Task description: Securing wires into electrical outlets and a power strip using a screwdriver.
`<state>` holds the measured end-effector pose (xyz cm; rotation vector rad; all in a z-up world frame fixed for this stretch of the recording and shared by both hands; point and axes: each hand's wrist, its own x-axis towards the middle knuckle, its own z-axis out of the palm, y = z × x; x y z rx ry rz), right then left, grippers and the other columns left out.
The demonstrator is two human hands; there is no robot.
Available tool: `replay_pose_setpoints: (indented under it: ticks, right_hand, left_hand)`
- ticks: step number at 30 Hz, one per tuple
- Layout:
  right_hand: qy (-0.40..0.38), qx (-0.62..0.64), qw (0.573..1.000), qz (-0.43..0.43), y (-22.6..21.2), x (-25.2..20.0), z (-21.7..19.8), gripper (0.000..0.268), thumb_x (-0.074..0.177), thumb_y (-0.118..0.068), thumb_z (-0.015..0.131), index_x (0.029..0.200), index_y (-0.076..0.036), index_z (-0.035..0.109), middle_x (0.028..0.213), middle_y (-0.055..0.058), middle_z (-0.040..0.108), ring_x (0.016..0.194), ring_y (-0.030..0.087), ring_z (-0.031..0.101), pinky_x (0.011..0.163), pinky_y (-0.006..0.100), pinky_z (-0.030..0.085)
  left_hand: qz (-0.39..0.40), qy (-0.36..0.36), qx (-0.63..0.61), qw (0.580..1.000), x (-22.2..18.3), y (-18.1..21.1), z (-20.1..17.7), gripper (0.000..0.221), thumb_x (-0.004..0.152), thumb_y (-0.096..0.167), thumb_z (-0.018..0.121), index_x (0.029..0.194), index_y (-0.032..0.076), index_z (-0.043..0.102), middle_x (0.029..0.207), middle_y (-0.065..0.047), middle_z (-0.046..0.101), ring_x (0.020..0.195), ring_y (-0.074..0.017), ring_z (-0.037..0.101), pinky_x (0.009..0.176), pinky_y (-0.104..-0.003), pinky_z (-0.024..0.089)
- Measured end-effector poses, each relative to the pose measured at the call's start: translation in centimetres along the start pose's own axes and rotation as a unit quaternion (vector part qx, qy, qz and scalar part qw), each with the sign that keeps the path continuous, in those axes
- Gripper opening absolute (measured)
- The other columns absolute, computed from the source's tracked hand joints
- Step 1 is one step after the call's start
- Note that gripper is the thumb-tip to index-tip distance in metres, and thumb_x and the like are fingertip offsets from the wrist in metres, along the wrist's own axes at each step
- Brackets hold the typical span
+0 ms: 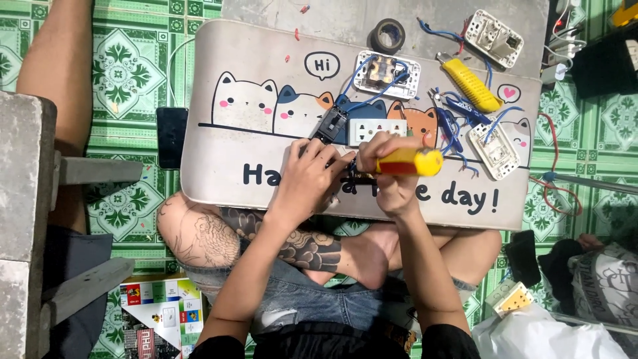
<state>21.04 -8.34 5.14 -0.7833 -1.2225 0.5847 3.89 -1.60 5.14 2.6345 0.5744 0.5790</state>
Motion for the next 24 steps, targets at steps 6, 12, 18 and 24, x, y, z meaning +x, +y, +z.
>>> replay_pose_setpoints:
  ticks: [6, 12, 18, 24]
  right_hand:
    - [0.021, 0.009, 0.999, -0.023, 1.0, -0.5, -0.3, 0.039, 0.101, -0.048, 0.053, 0.111, -0.012, 0.042, 0.067, 0.002, 0.049, 0.046, 0.012, 0.042, 0.047, 0.028, 0.043]
    - [0.055, 0.015, 0.998, -0.038, 1.3, 0.2, 0.8, 0.026, 0.103, -0.036, 0.054, 0.114, -0.015, 0.044, 0.070, -0.001, 0.047, 0.051, 0.010, 0.043, 0.049, 0.025, 0.046]
    - [0.069, -0.094, 0.993, -0.026, -2.1, 1.6, 3.1, 0.014, 0.099, -0.013, 0.060, 0.108, -0.009, 0.050, 0.080, 0.006, 0.051, 0.055, 0.015, 0.054, 0.052, 0.029, 0.052]
    - [0.112, -0.199, 0.973, -0.013, -6.0, 1.3, 2.7, 0.023, 0.085, -0.001, 0.078, 0.100, -0.006, 0.062, 0.089, 0.006, 0.059, 0.069, 0.018, 0.069, 0.067, 0.032, 0.056]
  left_hand:
    - [0.006, 0.000, 0.008, 1.000, -0.7, -0.7, 1.7, 0.020, 0.090, 0.020, 0.078, 0.109, 0.016, 0.075, 0.096, -0.004, 0.066, 0.100, -0.0197, 0.054, 0.104, -0.047, 0.036]
    - [0.002, -0.010, 0.007, 1.000, 0.1, 0.0, -0.4, 0.024, 0.087, 0.020, 0.080, 0.110, 0.016, 0.074, 0.096, -0.005, 0.067, 0.100, -0.0209, 0.056, 0.104, -0.048, 0.037]
    - [0.002, 0.002, 0.019, 1.000, -0.1, -0.1, -0.2, 0.034, 0.082, 0.018, 0.082, 0.114, 0.018, 0.073, 0.094, -0.002, 0.065, 0.098, -0.0220, 0.056, 0.101, -0.048, 0.041]
    - [0.037, 0.037, 0.018, 0.998, 0.1, -0.3, -0.2, 0.033, 0.087, 0.019, 0.072, 0.120, 0.019, 0.070, 0.093, -0.002, 0.062, 0.098, -0.0221, 0.055, 0.100, -0.047, 0.040]
